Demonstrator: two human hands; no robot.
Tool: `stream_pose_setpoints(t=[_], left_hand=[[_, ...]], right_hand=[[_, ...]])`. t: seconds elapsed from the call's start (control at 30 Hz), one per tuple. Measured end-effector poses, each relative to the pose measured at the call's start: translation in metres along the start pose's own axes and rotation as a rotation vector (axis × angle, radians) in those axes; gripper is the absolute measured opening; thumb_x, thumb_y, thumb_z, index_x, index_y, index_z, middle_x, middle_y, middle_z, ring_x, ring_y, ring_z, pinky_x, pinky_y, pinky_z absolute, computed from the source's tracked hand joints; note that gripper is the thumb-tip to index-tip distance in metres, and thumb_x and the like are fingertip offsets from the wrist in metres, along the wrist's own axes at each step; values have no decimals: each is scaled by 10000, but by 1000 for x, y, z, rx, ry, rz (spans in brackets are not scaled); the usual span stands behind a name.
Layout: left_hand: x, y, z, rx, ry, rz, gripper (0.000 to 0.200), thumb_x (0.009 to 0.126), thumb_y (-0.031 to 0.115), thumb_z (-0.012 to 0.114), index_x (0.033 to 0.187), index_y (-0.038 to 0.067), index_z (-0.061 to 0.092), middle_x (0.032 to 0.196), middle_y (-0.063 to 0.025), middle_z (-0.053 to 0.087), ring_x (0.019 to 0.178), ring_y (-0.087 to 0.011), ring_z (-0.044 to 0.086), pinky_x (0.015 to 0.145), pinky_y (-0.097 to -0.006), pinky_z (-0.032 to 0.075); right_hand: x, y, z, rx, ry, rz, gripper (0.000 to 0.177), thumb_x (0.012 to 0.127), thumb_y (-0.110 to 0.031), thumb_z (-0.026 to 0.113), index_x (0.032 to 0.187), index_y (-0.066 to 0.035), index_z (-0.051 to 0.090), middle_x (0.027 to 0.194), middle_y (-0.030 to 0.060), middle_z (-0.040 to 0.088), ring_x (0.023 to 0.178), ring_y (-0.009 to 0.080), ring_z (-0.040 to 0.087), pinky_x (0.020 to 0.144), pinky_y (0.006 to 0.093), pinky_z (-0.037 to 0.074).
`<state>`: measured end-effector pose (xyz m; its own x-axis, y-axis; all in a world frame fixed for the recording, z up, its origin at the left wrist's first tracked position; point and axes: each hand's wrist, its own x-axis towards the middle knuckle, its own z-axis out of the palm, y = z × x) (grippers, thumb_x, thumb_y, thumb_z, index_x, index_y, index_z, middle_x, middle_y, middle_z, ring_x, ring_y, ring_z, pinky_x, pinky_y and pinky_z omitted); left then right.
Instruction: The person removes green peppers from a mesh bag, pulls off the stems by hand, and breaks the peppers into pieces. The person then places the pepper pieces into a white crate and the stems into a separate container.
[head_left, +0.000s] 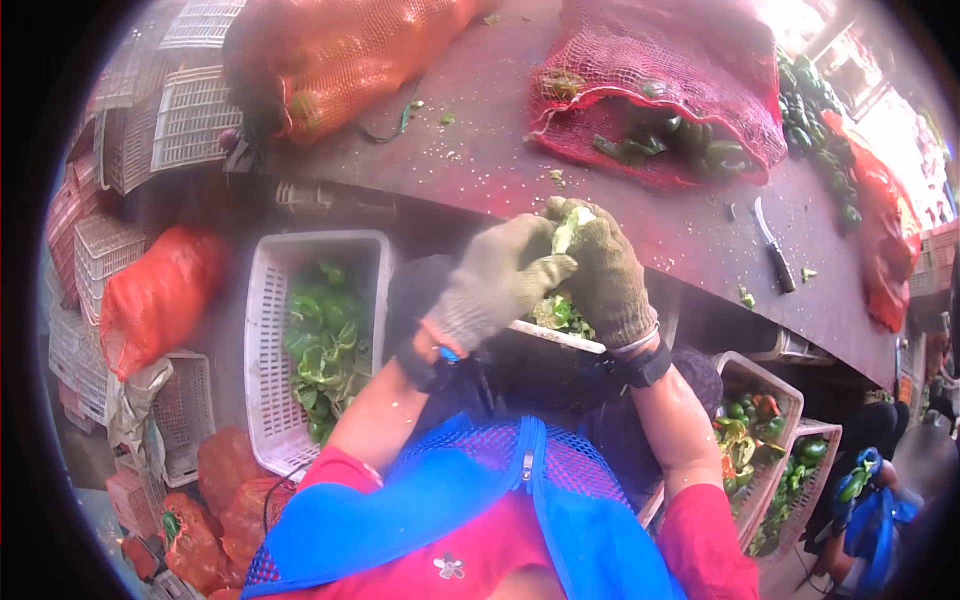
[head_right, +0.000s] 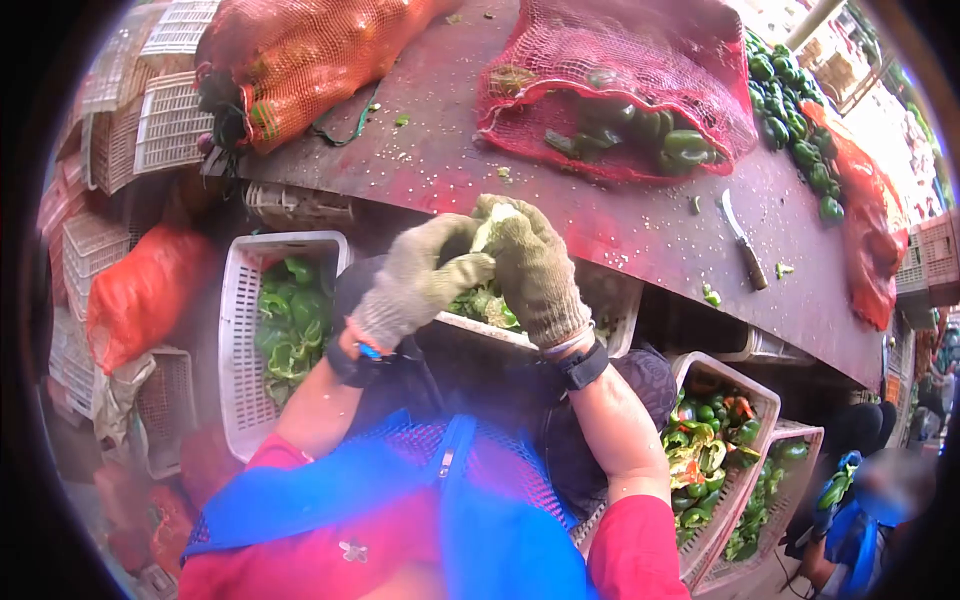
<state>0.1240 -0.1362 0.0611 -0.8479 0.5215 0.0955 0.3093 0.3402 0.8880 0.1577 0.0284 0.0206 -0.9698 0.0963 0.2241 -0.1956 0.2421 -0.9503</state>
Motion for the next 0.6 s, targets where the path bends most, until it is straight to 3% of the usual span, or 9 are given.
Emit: stream_pose_setpoints(t=[0.03,0.07,0.13,0.2,0.33,0.4,0.47,0.5,0.6], left_hand=[[4,1,18,-208,30,-88,224,850,100,690,1031,-17,629,831,-99,650,773,-129,610,692,-298,507],[11,-13,32,-136,19,-105,153,871,49,636,1009,-17,629,831,-95,653,742,-99,598,645,-278,497],[17,-6,40,-189,-77,-240,203,893,36,599,1091,-3,624,906,-61,668,785,-95,623,665,-265,522],[21,-14,52,-580,-109,-296,251,904,42,598,1152,3,607,968,-47,665,821,-107,639,697,-270,546],[23,-27,62,-928,-196,-336,332,931,82,596,1252,6,560,1077,-42,645,887,-133,658,757,-277,578],[18,-25,62,-940,-152,-283,269,944,150,609,1161,-8,608,961,-49,661,784,-105,645,652,-239,544],[17,-27,53,-884,-150,-235,249,946,172,612,1113,-12,630,897,-44,663,726,-92,633,599,-224,517],[17,-25,50,-761,-108,-349,204,940,147,603,1048,-19,651,828,-40,656,669,-83,612,558,-218,483],[8,-53,53,-550,62,-227,167,923,78,576,1023,-28,659,847,-49,661,697,-98,628,581,-226,503]], right_hand=[[-6,3,1,438,50,192,354,986,-239,527,1249,-2,538,1141,113,622,980,207,618,844,327,518],[-8,5,-2,875,106,379,347,976,-227,543,1240,-2,546,1128,111,629,966,206,623,836,325,520],[-5,-5,-18,718,101,399,299,942,-191,598,1181,-12,579,1016,66,640,860,145,616,756,277,520],[-5,-7,-24,657,91,363,263,925,-188,641,1130,-27,608,946,32,640,785,94,601,689,236,510],[-2,-15,-24,569,64,326,244,915,-177,635,1105,-25,616,931,19,640,781,71,588,681,227,503],[-2,-12,-16,482,132,265,266,891,-161,649,1107,-10,613,941,31,654,772,77,591,690,237,508],[-4,-12,-11,385,134,204,262,881,-137,646,1101,0,609,953,61,664,791,98,606,697,255,518],[-3,-14,-8,152,177,10,238,883,-114,629,1089,3,604,936,97,665,806,128,632,707,279,531],[3,-4,6,-265,303,-442,367,722,-41,690,1076,-8,600,1016,169,627,868,344,662,744,380,556]])
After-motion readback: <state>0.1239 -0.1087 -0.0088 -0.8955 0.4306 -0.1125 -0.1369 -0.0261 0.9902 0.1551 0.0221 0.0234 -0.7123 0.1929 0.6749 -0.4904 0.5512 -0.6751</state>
